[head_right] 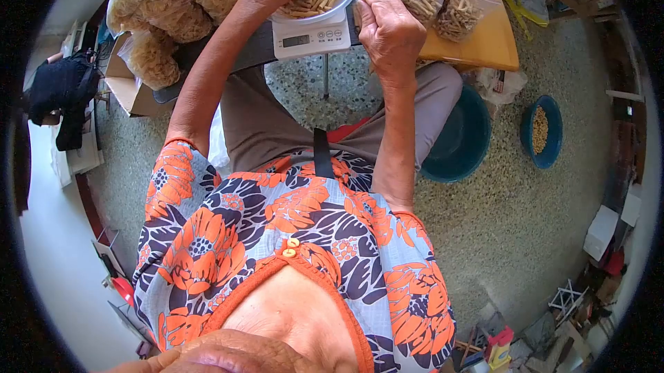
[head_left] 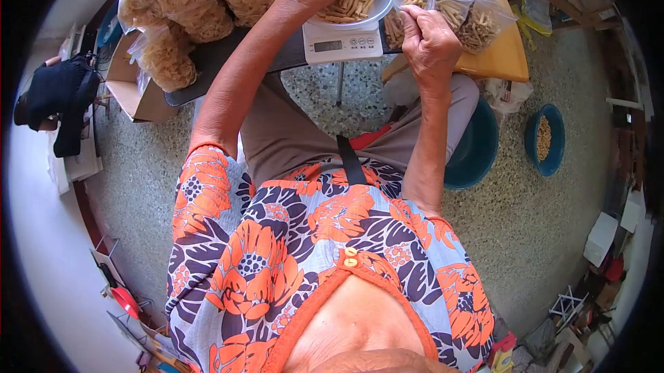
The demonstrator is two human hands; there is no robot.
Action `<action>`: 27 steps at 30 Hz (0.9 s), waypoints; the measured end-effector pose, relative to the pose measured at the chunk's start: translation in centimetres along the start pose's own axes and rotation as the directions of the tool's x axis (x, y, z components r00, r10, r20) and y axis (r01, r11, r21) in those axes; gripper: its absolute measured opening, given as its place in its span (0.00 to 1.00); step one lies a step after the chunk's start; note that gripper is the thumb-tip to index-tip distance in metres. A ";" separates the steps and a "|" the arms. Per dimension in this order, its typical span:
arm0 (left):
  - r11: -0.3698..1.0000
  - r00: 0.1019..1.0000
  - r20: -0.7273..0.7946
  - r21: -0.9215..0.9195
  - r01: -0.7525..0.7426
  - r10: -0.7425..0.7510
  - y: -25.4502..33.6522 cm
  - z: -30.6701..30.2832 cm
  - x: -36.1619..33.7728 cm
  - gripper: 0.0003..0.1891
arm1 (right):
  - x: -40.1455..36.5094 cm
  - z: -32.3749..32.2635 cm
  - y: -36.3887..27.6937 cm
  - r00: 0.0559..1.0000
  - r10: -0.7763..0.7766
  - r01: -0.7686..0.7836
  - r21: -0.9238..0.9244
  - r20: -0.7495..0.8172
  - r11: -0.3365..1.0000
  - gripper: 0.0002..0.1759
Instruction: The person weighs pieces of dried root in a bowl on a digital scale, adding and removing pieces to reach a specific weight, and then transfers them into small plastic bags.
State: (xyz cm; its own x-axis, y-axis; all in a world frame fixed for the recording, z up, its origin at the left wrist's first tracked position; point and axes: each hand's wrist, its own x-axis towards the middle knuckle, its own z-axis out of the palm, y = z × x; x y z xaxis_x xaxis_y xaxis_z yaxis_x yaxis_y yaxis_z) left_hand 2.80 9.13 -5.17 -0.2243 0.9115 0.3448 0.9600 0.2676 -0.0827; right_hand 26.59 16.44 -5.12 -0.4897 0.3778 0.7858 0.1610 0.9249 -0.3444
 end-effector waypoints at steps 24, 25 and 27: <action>0.967 0.987 0.071 -0.201 0.156 -0.144 -2.6 -2.7 -1.4 0.07 | 0.0 0.2 -0.1 1.000 0.013 -0.013 0.001 0.015 1.000 0.07; 0.966 0.987 0.070 -0.203 0.158 -0.146 -2.2 -2.4 -1.1 0.07 | 0.0 0.2 -0.2 1.000 0.011 -0.011 0.001 0.016 1.000 0.07; 0.963 0.955 0.189 -0.100 0.251 -0.229 -1.6 -1.7 -0.7 0.08 | 0.0 0.1 -0.3 0.999 0.031 -0.031 -0.001 0.022 1.000 0.07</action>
State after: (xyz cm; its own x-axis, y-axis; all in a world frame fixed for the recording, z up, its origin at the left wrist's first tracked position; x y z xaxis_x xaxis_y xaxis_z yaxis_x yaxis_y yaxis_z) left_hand 1.72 7.55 -3.63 -0.4657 0.8682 0.1716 0.8849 0.4549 0.1001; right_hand 26.48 16.19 -5.03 -0.5034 0.4055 0.7630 0.1774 0.9127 -0.3680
